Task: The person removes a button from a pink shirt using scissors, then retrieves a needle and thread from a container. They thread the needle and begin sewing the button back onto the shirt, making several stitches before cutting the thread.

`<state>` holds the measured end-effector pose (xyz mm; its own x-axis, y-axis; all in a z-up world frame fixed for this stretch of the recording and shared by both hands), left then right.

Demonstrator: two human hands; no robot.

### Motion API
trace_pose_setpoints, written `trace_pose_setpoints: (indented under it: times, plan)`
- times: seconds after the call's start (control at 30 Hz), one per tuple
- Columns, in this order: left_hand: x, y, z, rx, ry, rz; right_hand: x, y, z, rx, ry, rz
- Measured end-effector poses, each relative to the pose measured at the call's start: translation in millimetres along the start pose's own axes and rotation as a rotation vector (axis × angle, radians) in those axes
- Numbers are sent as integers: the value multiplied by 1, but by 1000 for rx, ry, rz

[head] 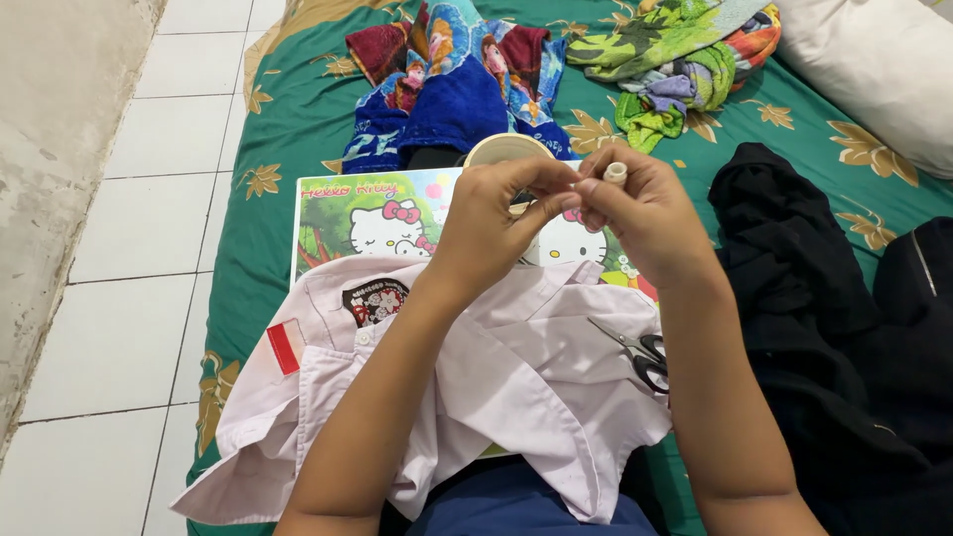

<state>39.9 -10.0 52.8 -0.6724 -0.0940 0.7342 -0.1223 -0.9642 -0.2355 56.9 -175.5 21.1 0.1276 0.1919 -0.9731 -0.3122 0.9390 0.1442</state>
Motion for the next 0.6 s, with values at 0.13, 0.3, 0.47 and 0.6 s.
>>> trace_pose_setpoints:
  times: [0.13, 0.3, 0.47, 0.6]
  plan:
    - [-9, -4, -8, -13, -107, -15, 3, 12, -1, 5, -4, -176]
    - [-22, -5, -29, 61, -235, -249, 5, 21, 1, 0, 23, 111]
    - [-31, -6, -55, 107, -352, -330, -2, 24, -2, 20, 7, 425]
    - [-25, 0, -62, 137, -320, -385, -3, 38, -4, -29, 25, 551]
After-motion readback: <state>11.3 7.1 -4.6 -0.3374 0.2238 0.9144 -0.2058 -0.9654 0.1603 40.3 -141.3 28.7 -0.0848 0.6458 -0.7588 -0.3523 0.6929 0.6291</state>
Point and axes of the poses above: each hand's wrist, its own z-axis towards the middle knuckle, its own y-axis out of the palm, x = y × z, the point moved 8 cm from there along z, towards the middle knuckle, and after that the axes turned 2 degrees about z, right-handed, at the moved point
